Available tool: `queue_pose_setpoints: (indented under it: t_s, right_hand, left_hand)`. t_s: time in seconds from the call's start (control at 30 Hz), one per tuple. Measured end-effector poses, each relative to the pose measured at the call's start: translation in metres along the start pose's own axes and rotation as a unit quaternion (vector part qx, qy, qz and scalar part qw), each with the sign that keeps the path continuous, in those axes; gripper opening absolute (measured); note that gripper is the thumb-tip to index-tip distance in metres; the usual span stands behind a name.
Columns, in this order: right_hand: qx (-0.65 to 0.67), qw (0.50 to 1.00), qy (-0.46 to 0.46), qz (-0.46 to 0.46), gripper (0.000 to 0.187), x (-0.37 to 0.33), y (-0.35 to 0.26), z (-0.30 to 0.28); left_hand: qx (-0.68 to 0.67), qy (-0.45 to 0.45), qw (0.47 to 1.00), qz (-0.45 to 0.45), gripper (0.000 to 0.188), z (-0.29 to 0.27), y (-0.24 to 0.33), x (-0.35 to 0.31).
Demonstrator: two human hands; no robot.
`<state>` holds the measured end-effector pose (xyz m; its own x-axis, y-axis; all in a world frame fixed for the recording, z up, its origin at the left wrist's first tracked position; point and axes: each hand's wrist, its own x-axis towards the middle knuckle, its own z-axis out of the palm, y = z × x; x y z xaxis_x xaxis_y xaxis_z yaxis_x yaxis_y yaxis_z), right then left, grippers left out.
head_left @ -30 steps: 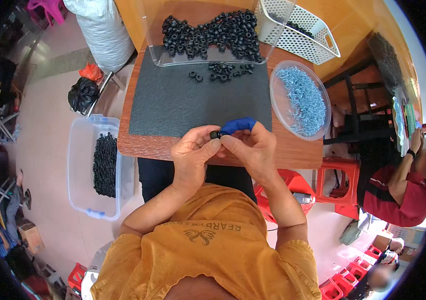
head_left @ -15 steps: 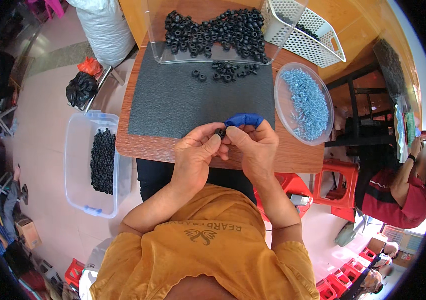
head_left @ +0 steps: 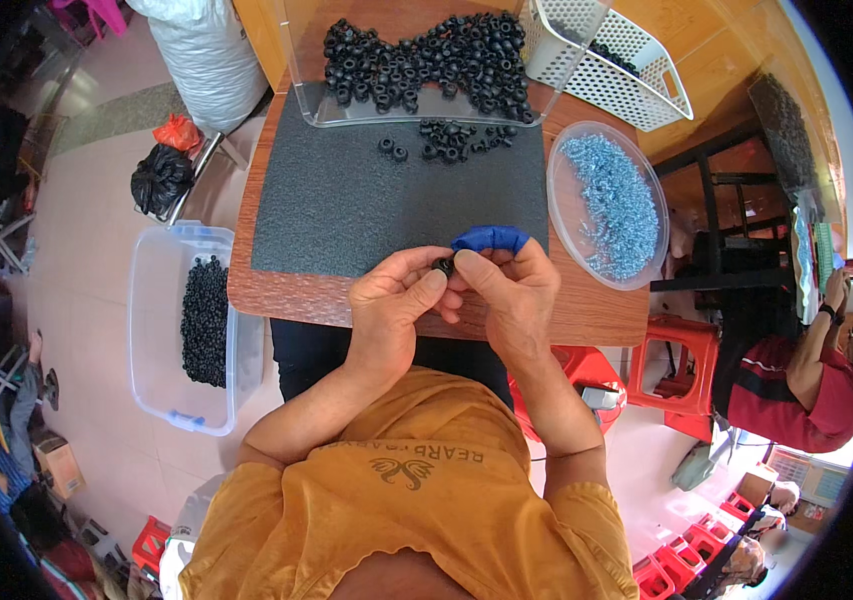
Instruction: The person assembles small black plastic components by hand at a workstation.
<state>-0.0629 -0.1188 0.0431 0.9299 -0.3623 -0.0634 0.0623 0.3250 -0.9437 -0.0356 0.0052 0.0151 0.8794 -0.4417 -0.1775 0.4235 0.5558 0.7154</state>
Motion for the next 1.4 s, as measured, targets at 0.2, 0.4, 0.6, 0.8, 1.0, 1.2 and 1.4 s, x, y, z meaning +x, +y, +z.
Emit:
queue_pose_setpoints:
  t_s: [0.2,0.4,0.6,0.8,1.0,1.2,1.4]
  right_hand:
    - [0.0,1.0,-0.008,0.014,0.01,-0.0001,0.0015,-0.0025]
    - [-0.029,1.0,-0.01,0.003,0.009,-0.0003,0.0031,-0.0056]
    - [-0.015,0.999,-0.023,0.021,0.009,0.0,0.0022,-0.0038]
    - [-0.055,0.998,-0.039,-0.018,0.008,0.0022,0.0035,-0.0035]
    - [-0.051,0.996,-0.068,-0.015,0.007,0.0051,0.004,-0.0054]
    - [-0.088,0.994,-0.056,-0.033,0.007,0.0074,0.0071,-0.0071]
    - [-0.127,0.99,-0.037,-0.042,0.007,0.0075,0.0055,-0.0058]
  left_hand:
    - [0.02,0.004,1.0,-0.01,0.024,-0.0008,0.0011,-0.0025]
    - [0.052,0.003,0.998,-0.018,0.024,-0.0009,0.0014,-0.003]
    - [0.051,0.006,0.999,-0.018,0.023,-0.0024,0.001,-0.0038]
    - [0.058,-0.001,0.998,-0.007,0.023,-0.0041,0.0022,-0.0032]
    - [0.067,0.002,0.998,-0.002,0.023,-0.0061,0.0019,-0.0013]
    - [0.077,-0.001,0.997,-0.024,0.024,-0.0051,0.006,0.0012]
    - [0.08,-0.006,0.997,-0.021,0.023,-0.004,0.0046,0.004]
